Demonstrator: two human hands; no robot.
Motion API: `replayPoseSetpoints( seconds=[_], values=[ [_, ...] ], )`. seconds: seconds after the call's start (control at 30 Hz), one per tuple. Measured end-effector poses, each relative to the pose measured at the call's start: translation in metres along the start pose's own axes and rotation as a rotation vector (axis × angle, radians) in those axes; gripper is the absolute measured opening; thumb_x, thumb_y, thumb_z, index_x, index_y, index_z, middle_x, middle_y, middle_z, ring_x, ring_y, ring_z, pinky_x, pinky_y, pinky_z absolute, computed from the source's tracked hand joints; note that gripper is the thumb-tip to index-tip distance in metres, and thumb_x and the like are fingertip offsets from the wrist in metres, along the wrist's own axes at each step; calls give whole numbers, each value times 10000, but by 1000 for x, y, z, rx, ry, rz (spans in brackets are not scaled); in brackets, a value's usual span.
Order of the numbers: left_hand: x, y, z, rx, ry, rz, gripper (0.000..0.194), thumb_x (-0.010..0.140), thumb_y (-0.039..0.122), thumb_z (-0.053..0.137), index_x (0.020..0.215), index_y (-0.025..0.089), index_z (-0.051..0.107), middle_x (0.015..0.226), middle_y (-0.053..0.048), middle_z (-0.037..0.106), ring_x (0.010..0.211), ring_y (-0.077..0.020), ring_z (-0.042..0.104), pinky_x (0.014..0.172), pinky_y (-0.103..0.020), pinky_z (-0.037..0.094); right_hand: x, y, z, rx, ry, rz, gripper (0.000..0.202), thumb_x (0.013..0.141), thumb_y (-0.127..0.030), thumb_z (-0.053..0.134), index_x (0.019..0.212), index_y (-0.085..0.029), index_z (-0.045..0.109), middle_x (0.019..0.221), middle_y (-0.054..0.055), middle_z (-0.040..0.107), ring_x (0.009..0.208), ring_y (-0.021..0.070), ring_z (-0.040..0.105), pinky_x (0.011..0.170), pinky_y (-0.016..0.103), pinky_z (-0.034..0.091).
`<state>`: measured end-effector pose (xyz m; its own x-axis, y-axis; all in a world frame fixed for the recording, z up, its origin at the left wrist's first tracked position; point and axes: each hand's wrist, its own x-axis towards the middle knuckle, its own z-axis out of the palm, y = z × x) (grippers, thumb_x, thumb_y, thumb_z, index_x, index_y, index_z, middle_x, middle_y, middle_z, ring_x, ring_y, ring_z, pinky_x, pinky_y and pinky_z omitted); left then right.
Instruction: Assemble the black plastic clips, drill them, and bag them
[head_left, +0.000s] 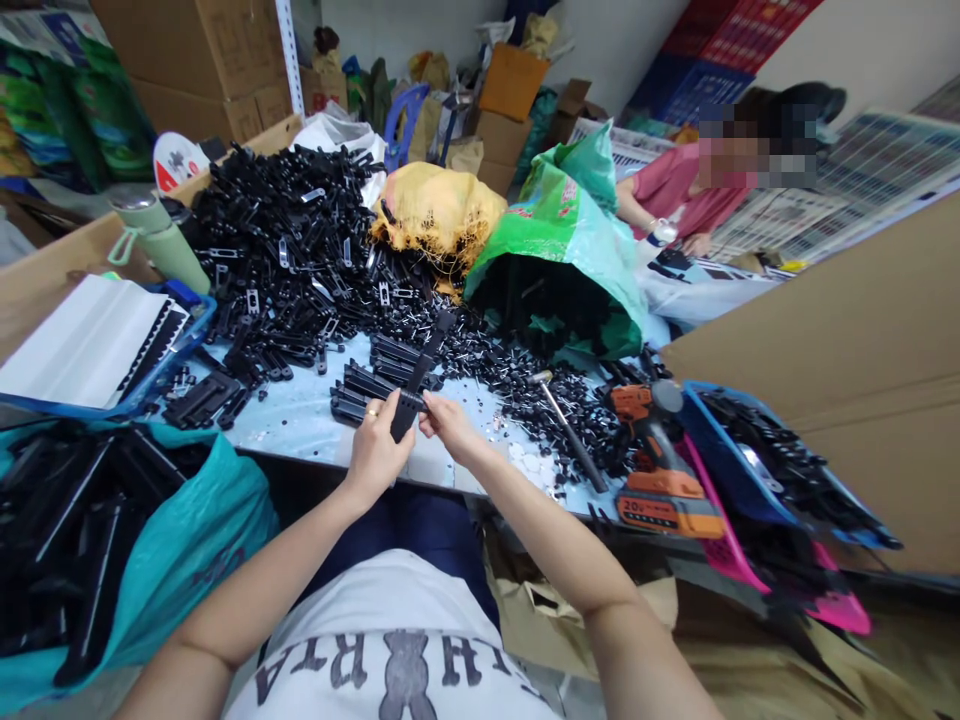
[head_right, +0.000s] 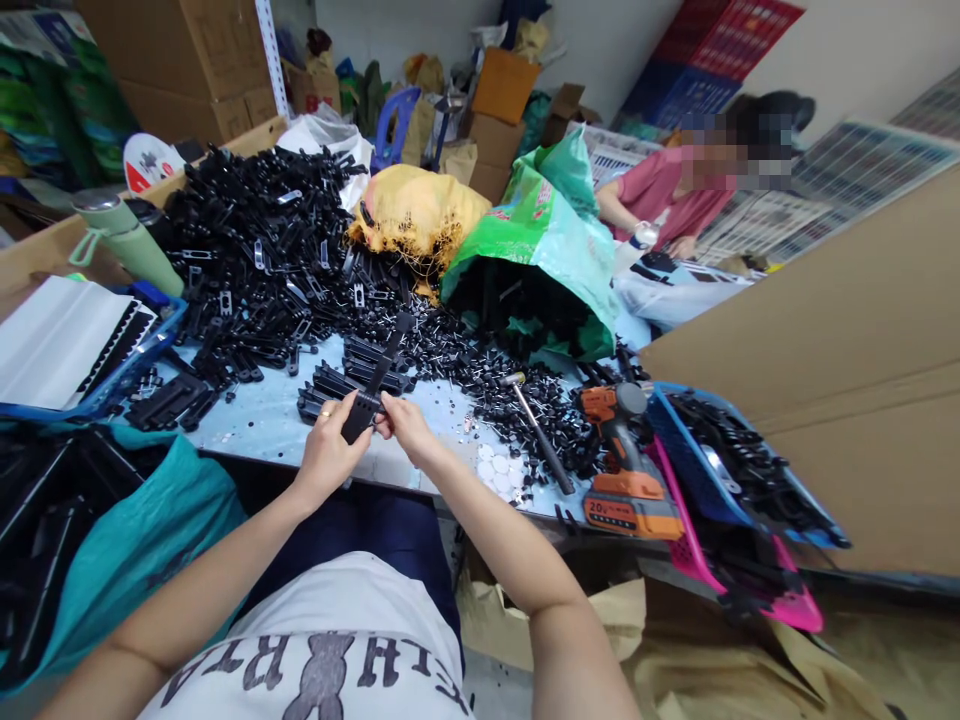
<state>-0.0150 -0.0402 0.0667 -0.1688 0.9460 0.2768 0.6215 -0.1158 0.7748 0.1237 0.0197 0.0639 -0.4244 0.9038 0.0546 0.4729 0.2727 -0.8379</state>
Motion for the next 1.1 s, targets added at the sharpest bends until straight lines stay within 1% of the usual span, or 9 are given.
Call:
replayPoseSetpoints(
  seconds=[0.07,0.23,0.43,0.57,0.67,0.8,0.9,1.0,1.1],
  values=[
    [1,-4,0,-40,-33,-19,506,726,220,602,1222,175,508,1005,-83,545,938,-214,580,821,-332,485,-1,1,-1,70,-20,19,544,912,-572,151,765,-181,499,581,6,500,552,138,463,594,274,377],
    [3,-5,1,-104,-90,-38,483,715,240,625,1181,151,538,959,-68,564,899,-198,590,816,-318,487,-6,1,-8,-137,133,-224,486,805,-649,425,734,-179,527,742,75,567,746,184,489,739,330,357],
    [2,0,-2,55,-53,-9,507,734,223,590,1232,183,504,1046,-93,548,946,-229,583,808,-346,487,-1,5,3,329,-110,149,599,840,-688,187,663,-186,459,551,1,459,489,120,401,546,281,350],
    [5,-12,-4,-71,-186,-52,454,700,251,644,1138,161,567,947,-57,587,890,-198,595,814,-322,489,-7,7,-8,-195,8,-169,476,872,-605,309,807,-184,520,742,52,553,698,166,485,687,316,365],
    [-1,-9,-1,-72,-145,-39,454,720,252,629,1157,154,556,943,-62,580,889,-198,593,818,-322,487,-11,8,-10,-454,85,-349,459,903,-548,283,757,-183,520,751,79,549,752,190,471,735,344,350],
    [-12,3,6,58,8,0,504,763,232,573,1253,159,482,1070,-113,550,935,-225,596,811,-340,491,-9,7,12,-122,207,-140,522,915,-559,164,646,-198,429,601,29,460,600,154,436,622,303,360],
    [-15,3,5,163,25,30,523,771,235,554,1278,149,462,1136,-145,537,953,-252,603,795,-357,499,-9,5,23,178,32,64,553,910,-567,76,612,-208,373,492,-22,359,467,121,364,514,271,343],
    [-11,-10,-7,113,-112,21,508,757,251,562,1250,148,494,1143,-140,564,994,-262,592,835,-377,487,-13,2,4,31,-28,-46,567,909,-578,119,673,-190,460,568,15,486,558,142,459,590,294,392],
    [-3,-26,-26,-168,-470,-56,456,741,259,578,1183,151,550,1032,-99,642,861,-213,634,778,-345,506,-19,1,-36,-428,-18,-447,553,831,-671,327,904,-174,557,922,106,599,883,214,513,811,376,378]
  ],
)
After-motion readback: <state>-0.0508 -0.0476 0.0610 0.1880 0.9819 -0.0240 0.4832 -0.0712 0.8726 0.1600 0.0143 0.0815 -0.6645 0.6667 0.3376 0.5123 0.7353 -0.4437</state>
